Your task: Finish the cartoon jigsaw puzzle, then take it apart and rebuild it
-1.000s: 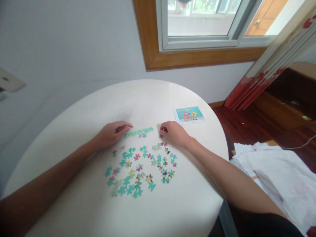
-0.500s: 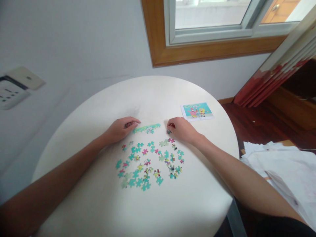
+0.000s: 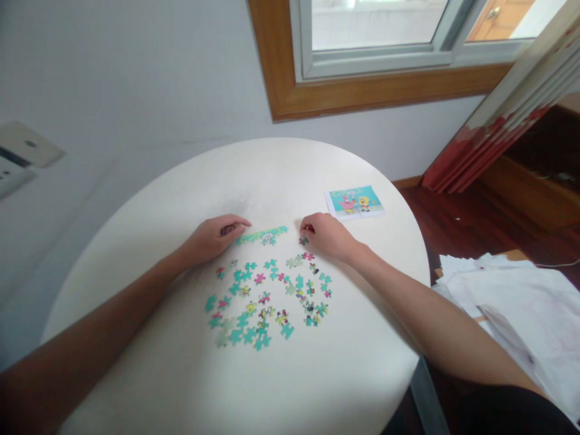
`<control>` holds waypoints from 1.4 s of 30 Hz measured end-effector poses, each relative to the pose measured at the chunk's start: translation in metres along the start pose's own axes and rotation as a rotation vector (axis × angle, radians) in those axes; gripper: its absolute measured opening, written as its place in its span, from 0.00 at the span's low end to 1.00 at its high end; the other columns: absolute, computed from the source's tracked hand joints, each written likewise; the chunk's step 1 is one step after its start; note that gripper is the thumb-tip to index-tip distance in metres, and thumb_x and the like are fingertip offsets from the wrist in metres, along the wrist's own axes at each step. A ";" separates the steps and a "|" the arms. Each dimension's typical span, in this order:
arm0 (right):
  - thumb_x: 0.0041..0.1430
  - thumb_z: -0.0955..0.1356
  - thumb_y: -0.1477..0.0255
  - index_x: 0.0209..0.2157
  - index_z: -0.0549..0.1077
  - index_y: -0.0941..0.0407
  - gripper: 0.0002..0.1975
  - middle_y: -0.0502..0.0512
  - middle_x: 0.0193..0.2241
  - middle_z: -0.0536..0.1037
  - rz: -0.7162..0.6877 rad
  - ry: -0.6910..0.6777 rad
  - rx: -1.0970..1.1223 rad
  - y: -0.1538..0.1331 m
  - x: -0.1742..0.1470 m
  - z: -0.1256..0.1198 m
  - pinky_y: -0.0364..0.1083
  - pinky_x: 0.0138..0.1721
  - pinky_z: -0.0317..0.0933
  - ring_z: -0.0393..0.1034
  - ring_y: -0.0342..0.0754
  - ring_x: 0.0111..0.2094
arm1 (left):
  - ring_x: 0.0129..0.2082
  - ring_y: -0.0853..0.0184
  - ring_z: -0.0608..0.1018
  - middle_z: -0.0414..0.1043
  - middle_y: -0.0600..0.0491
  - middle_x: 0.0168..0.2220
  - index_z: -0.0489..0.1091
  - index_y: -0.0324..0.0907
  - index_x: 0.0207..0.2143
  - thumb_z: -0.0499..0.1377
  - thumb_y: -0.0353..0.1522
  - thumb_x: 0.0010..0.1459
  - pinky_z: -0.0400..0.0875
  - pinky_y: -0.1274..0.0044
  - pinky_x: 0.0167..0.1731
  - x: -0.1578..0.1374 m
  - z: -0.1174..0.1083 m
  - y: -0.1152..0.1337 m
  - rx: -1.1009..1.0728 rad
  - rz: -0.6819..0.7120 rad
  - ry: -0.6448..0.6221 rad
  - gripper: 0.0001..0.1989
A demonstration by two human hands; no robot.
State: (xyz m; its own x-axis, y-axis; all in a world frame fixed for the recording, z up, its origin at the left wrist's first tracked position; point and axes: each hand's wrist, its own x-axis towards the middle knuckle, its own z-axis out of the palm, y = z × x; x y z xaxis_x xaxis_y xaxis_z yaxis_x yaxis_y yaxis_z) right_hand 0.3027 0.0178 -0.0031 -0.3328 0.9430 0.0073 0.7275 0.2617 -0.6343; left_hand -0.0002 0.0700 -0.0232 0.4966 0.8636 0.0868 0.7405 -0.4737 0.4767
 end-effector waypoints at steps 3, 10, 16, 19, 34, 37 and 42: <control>0.54 0.63 0.78 0.30 0.78 0.58 0.11 0.56 0.27 0.78 -0.006 0.006 -0.003 0.002 0.000 0.001 0.46 0.31 0.55 0.66 0.45 0.27 | 0.29 0.68 0.71 0.76 0.53 0.35 0.75 0.43 0.44 0.51 0.41 0.63 0.62 0.76 0.32 0.000 0.000 -0.001 0.009 -0.001 0.003 0.18; 0.48 0.60 0.84 0.30 0.78 0.58 0.17 0.58 0.28 0.79 0.147 0.066 -0.053 0.022 0.006 0.000 0.46 0.31 0.58 0.70 0.46 0.28 | 0.28 0.68 0.70 0.75 0.53 0.33 0.76 0.42 0.44 0.51 0.42 0.62 0.62 0.76 0.32 0.001 -0.001 0.001 0.011 -0.008 0.002 0.19; 0.47 0.61 0.83 0.29 0.78 0.58 0.15 0.58 0.28 0.80 0.168 0.061 -0.050 0.022 0.006 -0.003 0.45 0.30 0.58 0.70 0.47 0.28 | 0.27 0.68 0.69 0.74 0.53 0.31 0.75 0.42 0.44 0.51 0.43 0.63 0.62 0.77 0.31 0.000 -0.002 0.003 0.016 -0.010 -0.003 0.19; 0.47 0.61 0.84 0.28 0.78 0.58 0.15 0.58 0.28 0.79 0.170 0.056 -0.044 0.021 0.006 -0.004 0.45 0.30 0.58 0.70 0.46 0.28 | 0.27 0.68 0.70 0.75 0.53 0.32 0.75 0.42 0.44 0.51 0.43 0.63 0.62 0.77 0.31 0.000 -0.002 0.002 0.023 -0.002 0.000 0.19; 0.49 0.71 0.70 0.32 0.77 0.57 0.07 0.55 0.28 0.77 0.018 -0.055 -0.007 0.008 -0.002 -0.006 0.46 0.29 0.56 0.67 0.45 0.28 | 0.27 0.68 0.69 0.74 0.54 0.31 0.76 0.42 0.44 0.51 0.42 0.62 0.61 0.77 0.31 0.000 -0.002 0.004 0.015 -0.016 -0.001 0.19; 0.49 0.69 0.76 0.30 0.77 0.57 0.06 0.55 0.28 0.77 -0.004 -0.057 -0.040 0.007 -0.001 -0.003 0.45 0.30 0.56 0.67 0.45 0.29 | 0.27 0.68 0.69 0.74 0.53 0.31 0.76 0.41 0.43 0.51 0.42 0.62 0.61 0.77 0.31 0.000 -0.002 0.005 0.011 -0.018 -0.001 0.19; 0.50 0.65 0.80 0.34 0.79 0.57 0.13 0.56 0.30 0.77 -0.060 -0.074 0.010 0.007 0.000 -0.003 0.45 0.32 0.58 0.68 0.44 0.29 | 0.27 0.68 0.69 0.73 0.54 0.30 0.76 0.41 0.44 0.51 0.42 0.62 0.61 0.77 0.30 0.000 -0.002 0.004 0.009 -0.016 0.001 0.19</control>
State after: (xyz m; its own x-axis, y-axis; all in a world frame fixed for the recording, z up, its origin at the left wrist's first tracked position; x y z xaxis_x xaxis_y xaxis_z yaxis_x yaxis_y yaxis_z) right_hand 0.3098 0.0206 -0.0048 -0.4193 0.9078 -0.0115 0.6990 0.3147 -0.6421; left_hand 0.0020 0.0678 -0.0196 0.4846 0.8710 0.0803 0.7520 -0.4617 0.4704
